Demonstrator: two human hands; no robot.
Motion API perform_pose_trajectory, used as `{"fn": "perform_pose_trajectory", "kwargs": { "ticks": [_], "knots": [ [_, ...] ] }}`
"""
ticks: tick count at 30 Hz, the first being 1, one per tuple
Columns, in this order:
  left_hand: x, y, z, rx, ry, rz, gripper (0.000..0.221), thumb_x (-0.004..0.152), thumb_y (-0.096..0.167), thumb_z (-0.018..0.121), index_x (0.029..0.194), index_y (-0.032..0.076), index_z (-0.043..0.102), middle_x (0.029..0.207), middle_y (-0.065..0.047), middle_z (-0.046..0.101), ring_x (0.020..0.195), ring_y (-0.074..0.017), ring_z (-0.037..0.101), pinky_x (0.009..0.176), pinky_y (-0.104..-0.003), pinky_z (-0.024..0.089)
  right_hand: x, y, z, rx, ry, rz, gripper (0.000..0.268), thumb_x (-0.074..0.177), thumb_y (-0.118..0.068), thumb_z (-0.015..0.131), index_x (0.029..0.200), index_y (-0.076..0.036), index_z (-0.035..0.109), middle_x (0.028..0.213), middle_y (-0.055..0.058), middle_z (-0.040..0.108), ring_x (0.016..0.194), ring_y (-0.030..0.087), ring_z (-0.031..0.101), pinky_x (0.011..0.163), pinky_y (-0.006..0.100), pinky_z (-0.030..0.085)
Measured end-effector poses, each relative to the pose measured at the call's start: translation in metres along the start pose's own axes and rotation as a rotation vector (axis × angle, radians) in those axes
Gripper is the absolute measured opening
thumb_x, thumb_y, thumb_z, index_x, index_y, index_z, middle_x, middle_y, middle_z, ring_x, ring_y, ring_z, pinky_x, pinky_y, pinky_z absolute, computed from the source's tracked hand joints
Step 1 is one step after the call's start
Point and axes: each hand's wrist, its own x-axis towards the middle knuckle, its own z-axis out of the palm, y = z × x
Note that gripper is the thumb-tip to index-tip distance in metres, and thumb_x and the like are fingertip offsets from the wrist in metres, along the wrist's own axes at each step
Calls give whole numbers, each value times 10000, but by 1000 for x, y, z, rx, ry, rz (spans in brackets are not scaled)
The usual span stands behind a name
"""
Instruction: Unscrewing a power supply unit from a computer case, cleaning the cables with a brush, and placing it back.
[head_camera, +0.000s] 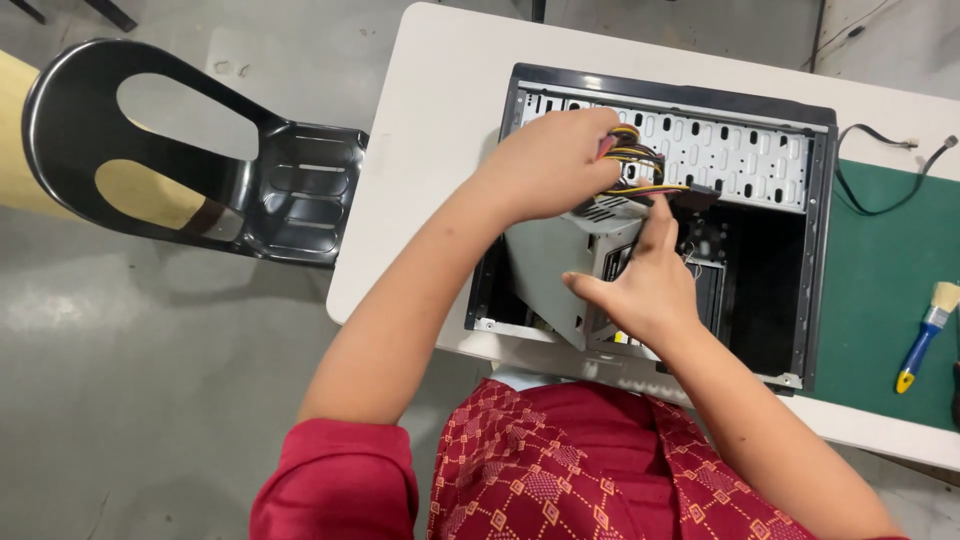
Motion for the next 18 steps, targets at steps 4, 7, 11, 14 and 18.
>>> {"fn": "perform_pose_trajectory", "kwargs": {
  "ticks": [4,7,11,14,18],
  "knots": [
    [12,2,11,40,-16,17,224,805,272,597,877,65,648,730,-181,688,813,-463,707,736,-513,541,13,11,4,-30,-25,67,1190,627,-481,819,1579,-118,204,1468,234,426,1133,519,641,946,580,494],
    [19,8,15,117,-45,48,263,818,314,605,907,79,681,761,-174,718,847,-454,720,759,-532,549,15,16,6,-50,-37,91,1228,587,-556,821,1556,-114,210,1455,191,424,1158,489,631,947,579,511],
    [27,11,31,229,-91,100,168,772,235,577,784,100,676,653,-117,683,722,-400,730,697,-509,580,13,21,6,-17,-115,149,1168,642,-528,804,1511,7,236,1529,253,380,1306,507,537,1085,604,430],
    [44,-3,61,318,-79,144,123,747,205,592,704,122,673,592,-75,662,649,-366,722,655,-494,591,18,26,11,19,-145,184,1236,658,-548,800,1572,-27,152,1553,263,392,1372,485,488,1147,588,390],
    [54,-19,88,418,-80,213,87,740,163,630,675,130,676,556,-53,638,583,-316,706,609,-469,599,19,16,11,59,-151,243,1316,667,-587,797,1633,-96,51,1506,284,479,1376,467,497,1152,576,397]
  ]
}}
